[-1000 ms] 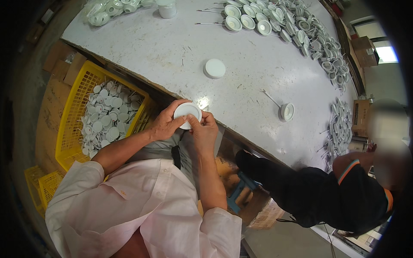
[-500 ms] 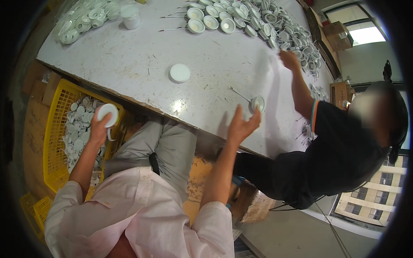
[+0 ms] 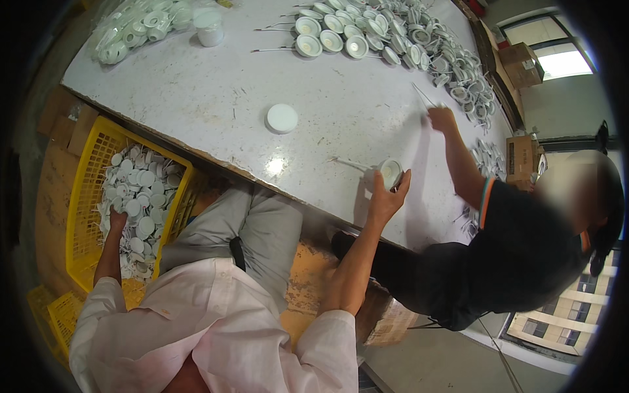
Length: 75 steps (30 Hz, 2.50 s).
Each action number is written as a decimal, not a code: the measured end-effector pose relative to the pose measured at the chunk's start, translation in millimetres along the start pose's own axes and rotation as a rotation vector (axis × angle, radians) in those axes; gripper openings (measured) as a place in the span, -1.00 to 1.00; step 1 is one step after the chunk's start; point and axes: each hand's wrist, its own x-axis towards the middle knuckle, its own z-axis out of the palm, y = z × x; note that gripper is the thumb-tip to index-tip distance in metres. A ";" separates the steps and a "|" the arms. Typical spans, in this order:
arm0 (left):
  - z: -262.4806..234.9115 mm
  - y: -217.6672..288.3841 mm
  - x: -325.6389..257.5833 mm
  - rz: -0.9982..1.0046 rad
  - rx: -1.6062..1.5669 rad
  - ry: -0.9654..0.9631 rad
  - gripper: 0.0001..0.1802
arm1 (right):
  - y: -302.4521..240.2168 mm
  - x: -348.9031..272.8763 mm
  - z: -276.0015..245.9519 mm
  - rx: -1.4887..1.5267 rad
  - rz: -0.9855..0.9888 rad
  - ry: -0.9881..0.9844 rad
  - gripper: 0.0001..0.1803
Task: The person repeatedly takes lamp housings and circular diffuser discs, inserts the discs into the housings, and presses them into place by hand.
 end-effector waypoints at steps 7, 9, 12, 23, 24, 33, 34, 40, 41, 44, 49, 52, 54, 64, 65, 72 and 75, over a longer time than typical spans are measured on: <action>-108.5 379.5 -203.7 0.498 -1.031 -0.979 -0.56 | -75.9 -88.7 25.8 -0.084 -0.304 -0.349 -0.07; -121.1 429.3 -236.4 0.683 -0.976 -1.065 -0.32 | -93.5 -113.8 44.4 -0.045 -0.425 -0.533 -0.06; -123.6 467.3 -255.2 0.577 -0.929 -1.222 -0.17 | -129.3 -143.4 61.0 0.013 -0.411 -0.787 -0.03; -142.6 465.2 -239.9 0.498 -0.896 -1.078 -0.26 | -107.7 -108.0 109.7 0.012 0.017 -0.580 -0.43; -140.8 462.6 -237.7 0.426 -0.852 -1.083 -0.27 | -101.6 -92.5 117.7 -0.051 -0.050 -0.453 -0.52; -117.8 459.9 -227.6 0.617 -0.878 -0.918 -0.24 | -66.3 -29.8 163.5 -0.371 -0.075 -0.491 -0.40; -116.4 460.6 -226.2 0.617 -0.874 -0.919 -0.24 | -63.6 -29.1 163.0 -0.285 -0.036 -0.498 -0.46; -128.1 476.5 -227.1 0.544 -0.926 -0.997 -0.26 | -54.8 -25.3 154.0 0.171 0.268 -0.500 -0.77; -134.4 481.6 -228.0 0.511 -0.894 -0.992 -0.26 | -57.6 -26.1 149.6 0.301 0.414 -0.545 -0.82; -141.0 492.7 -226.9 0.454 -0.842 -1.022 -0.25 | -73.5 -37.1 135.4 0.479 0.583 -0.534 -0.88; -138.2 509.8 -230.5 0.445 -0.851 -1.035 -0.25 | -87.6 -58.0 120.8 0.721 0.657 -0.545 -0.87; -136.0 520.5 -230.9 0.514 -0.824 -1.014 -0.26 | -104.6 -69.6 113.5 0.772 0.684 -0.547 -0.85; -131.3 524.9 -230.3 0.617 -0.853 -0.970 -0.25 | -104.3 -77.2 109.7 0.768 0.690 -0.548 -0.84; -111.9 527.1 -233.2 0.682 -1.010 -1.116 -0.12 | -108.0 -116.3 101.4 0.505 0.574 -0.663 -0.79; -113.0 527.4 -234.2 0.687 -0.961 -1.115 -0.14 | -109.4 -119.1 103.2 0.474 0.558 -0.662 -0.75; -107.0 525.1 -235.4 0.767 -0.835 -0.964 -0.34 | -118.8 -128.0 107.9 0.349 0.516 -0.658 -0.67; -106.3 525.3 -237.1 0.775 -0.809 -0.912 -0.40 | -120.6 -128.3 107.9 0.334 0.509 -0.670 -0.66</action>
